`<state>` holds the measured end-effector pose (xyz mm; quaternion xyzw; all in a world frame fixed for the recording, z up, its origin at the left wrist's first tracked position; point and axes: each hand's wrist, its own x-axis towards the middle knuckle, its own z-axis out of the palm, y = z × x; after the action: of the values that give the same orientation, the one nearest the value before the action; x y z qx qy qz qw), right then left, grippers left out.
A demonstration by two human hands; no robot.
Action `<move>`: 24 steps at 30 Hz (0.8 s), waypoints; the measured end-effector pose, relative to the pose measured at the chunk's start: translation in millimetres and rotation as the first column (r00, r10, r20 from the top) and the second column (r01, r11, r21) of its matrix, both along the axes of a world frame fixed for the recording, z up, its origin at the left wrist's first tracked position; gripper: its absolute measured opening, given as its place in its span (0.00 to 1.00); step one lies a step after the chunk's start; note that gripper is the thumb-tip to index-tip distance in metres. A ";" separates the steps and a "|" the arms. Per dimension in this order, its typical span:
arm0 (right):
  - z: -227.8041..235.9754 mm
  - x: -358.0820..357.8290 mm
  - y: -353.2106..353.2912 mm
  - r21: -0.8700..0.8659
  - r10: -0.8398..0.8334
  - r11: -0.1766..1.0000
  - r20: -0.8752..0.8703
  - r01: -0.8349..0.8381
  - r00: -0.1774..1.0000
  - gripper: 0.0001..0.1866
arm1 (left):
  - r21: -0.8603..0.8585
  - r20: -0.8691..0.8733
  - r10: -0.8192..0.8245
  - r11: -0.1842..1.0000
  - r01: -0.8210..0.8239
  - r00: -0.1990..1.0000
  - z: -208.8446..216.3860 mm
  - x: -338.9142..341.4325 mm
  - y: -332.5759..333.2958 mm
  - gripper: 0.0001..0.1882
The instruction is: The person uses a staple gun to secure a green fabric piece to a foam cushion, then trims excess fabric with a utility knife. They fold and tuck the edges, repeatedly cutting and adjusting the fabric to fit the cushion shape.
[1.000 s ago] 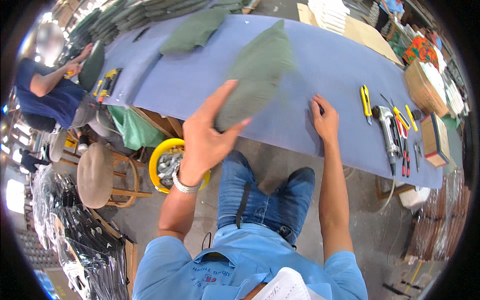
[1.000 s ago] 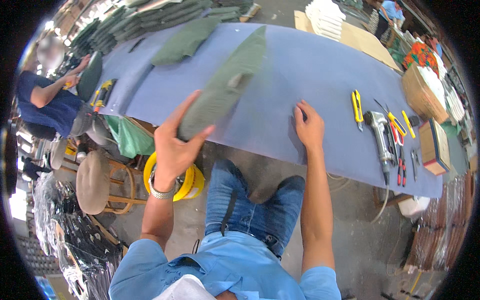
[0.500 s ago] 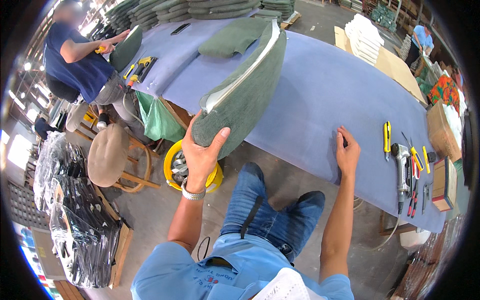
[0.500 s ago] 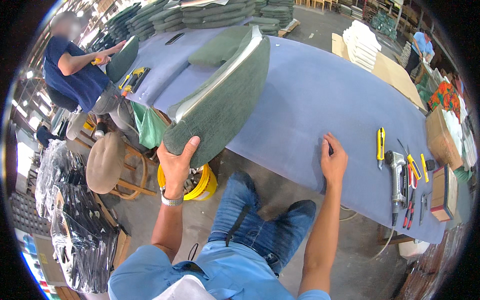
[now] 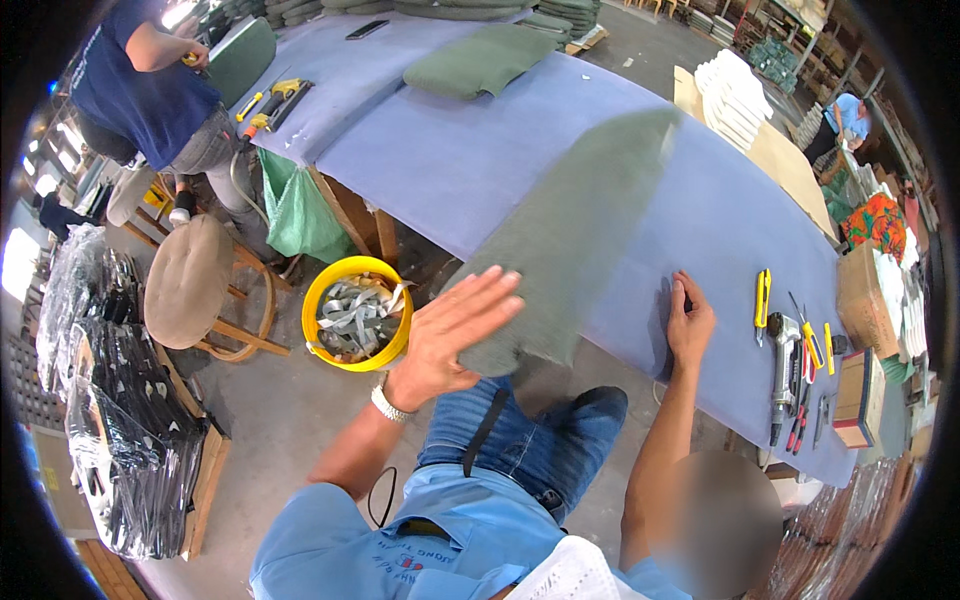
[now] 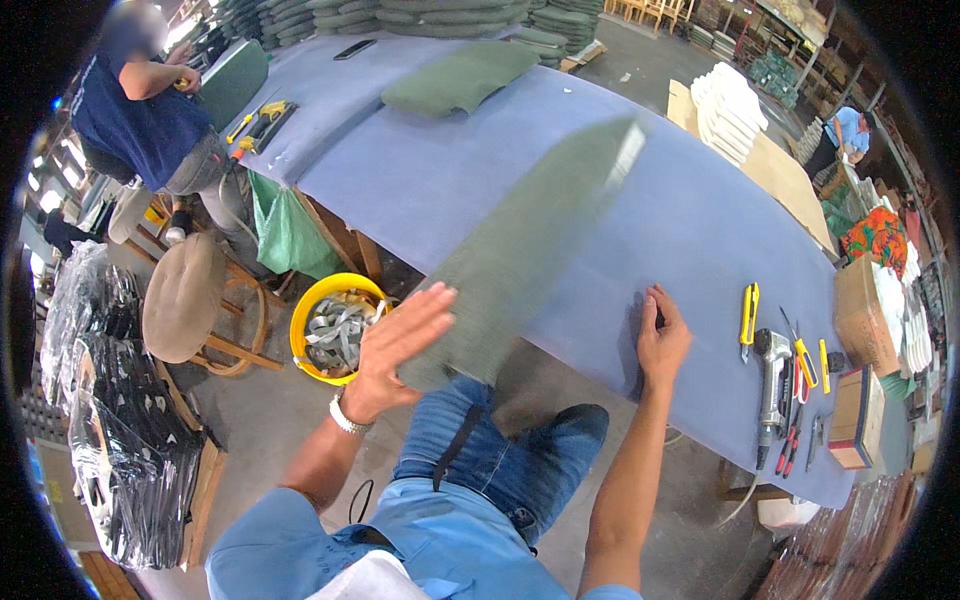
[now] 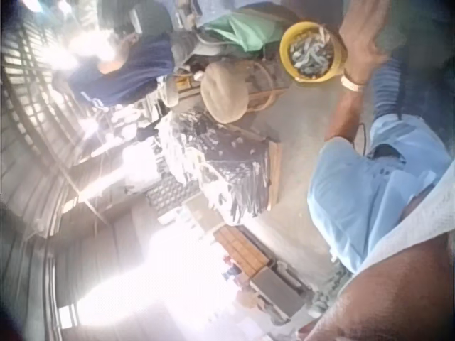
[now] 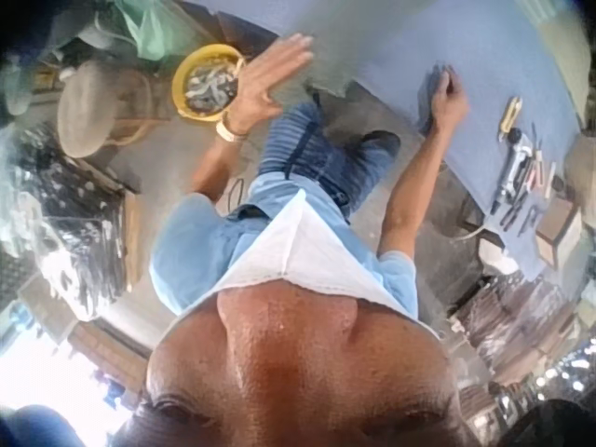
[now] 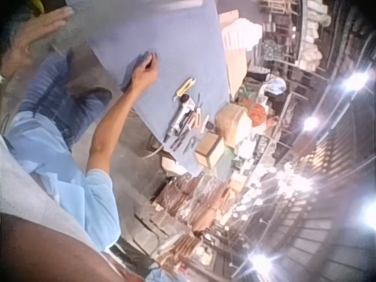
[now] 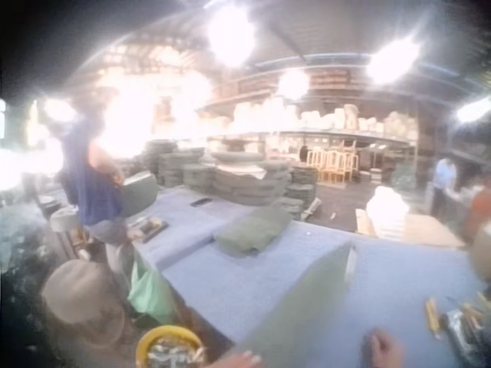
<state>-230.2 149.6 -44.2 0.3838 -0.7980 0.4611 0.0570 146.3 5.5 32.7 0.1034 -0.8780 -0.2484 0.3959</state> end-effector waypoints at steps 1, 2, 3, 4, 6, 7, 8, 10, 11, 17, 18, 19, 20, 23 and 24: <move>2.5 0.2 0.6 -0.007 -0.015 1.000 0.035 0.015 0.999 0.15 | -0.092 0.109 -0.071 0.992 0.081 0.991 6.0 -0.2 -1.4 0.47; 3.4 2.4 -0.5 -0.019 -0.019 1.000 0.077 0.021 0.997 0.15 | -0.210 0.214 -0.065 0.971 0.111 0.975 11.9 -1.4 -1.8 0.48; 0.1 0.8 1.3 -0.037 -0.013 0.999 0.067 0.016 0.998 0.15 | -0.319 0.253 -0.073 0.935 0.154 0.965 11.0 -5.6 -0.5 0.46; -5.3 -3.6 3.7 -0.054 -0.007 0.998 0.057 0.010 0.998 0.15 | -0.421 0.293 -0.075 0.885 0.199 0.953 9.4 -11.9 2.5 0.45; -9.3 -6.2 3.2 -0.078 0.000 0.997 0.049 0.004 0.999 0.15 | -0.495 0.364 -0.071 0.829 0.258 0.929 7.8 -14.9 6.1 0.39; -11.0 -7.3 4.8 -0.075 -0.001 0.997 0.045 0.005 0.999 0.15 | -0.487 0.362 -0.061 0.838 0.245 0.930 3.1 -13.8 8.2 0.39; -12.1 -5.2 3.4 -0.079 -0.003 0.997 0.044 0.006 0.999 0.16 | -0.485 0.363 -0.049 0.843 0.233 0.931 -3.0 -12.3 8.2 0.39; -6.2 2.1 0.4 -0.064 -0.006 0.998 0.062 0.010 0.998 0.15 | -0.473 0.355 -0.004 0.862 0.184 0.935 -14.6 -10.8 13.8 0.38; -3.5 5.6 -0.7 -0.054 -0.007 0.998 0.067 0.010 0.998 0.15 | -0.461 0.350 0.025 0.875 0.149 0.936 -20.3 -11.6 21.7 0.38; -6.1 5.7 7.4 -0.022 -0.029 0.999 0.003 0.029 1.000 0.15 | -0.405 0.435 0.098 0.909 0.097 0.895 -21.6 -16.9 51.1 0.37; -8.1 5.1 8.3 -0.044 -0.021 0.999 0.011 0.021 1.000 0.15 | -0.371 0.474 0.069 0.920 0.128 0.878 -12.2 -16.3 52.5 0.37; -10.1 3.8 8.5 -0.039 -0.016 0.999 0.000 0.016 1.000 0.15 | -0.335 0.512 0.037 0.928 0.160 0.858 -3.7 -16.2 52.9 0.38; -9.5 4.5 7.3 -0.035 -0.012 0.999 -0.009 0.012 1.000 0.14 | -0.321 0.516 0.005 0.928 0.188 0.857 1.8 -16.5 51.3 0.38; -10.2 8.6 6.1 -0.038 -0.022 0.999 -0.006 0.022 1.000 0.13 | -0.214 0.500 -0.143 0.935 0.282 0.854 10.8 -22.3 43.7 0.40; -10.3 8.9 5.8 -0.046 -0.017 0.999 -0.002 0.017 1.000 0.13 | -0.135 0.467 -0.224 0.938 0.319 0.855 10.5 -27.4 42.0 0.40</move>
<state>-221.3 155.4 -54.6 0.3762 -0.7903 0.4785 0.0705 118.9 47.5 43.2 -0.0100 -0.9717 -0.1788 0.1539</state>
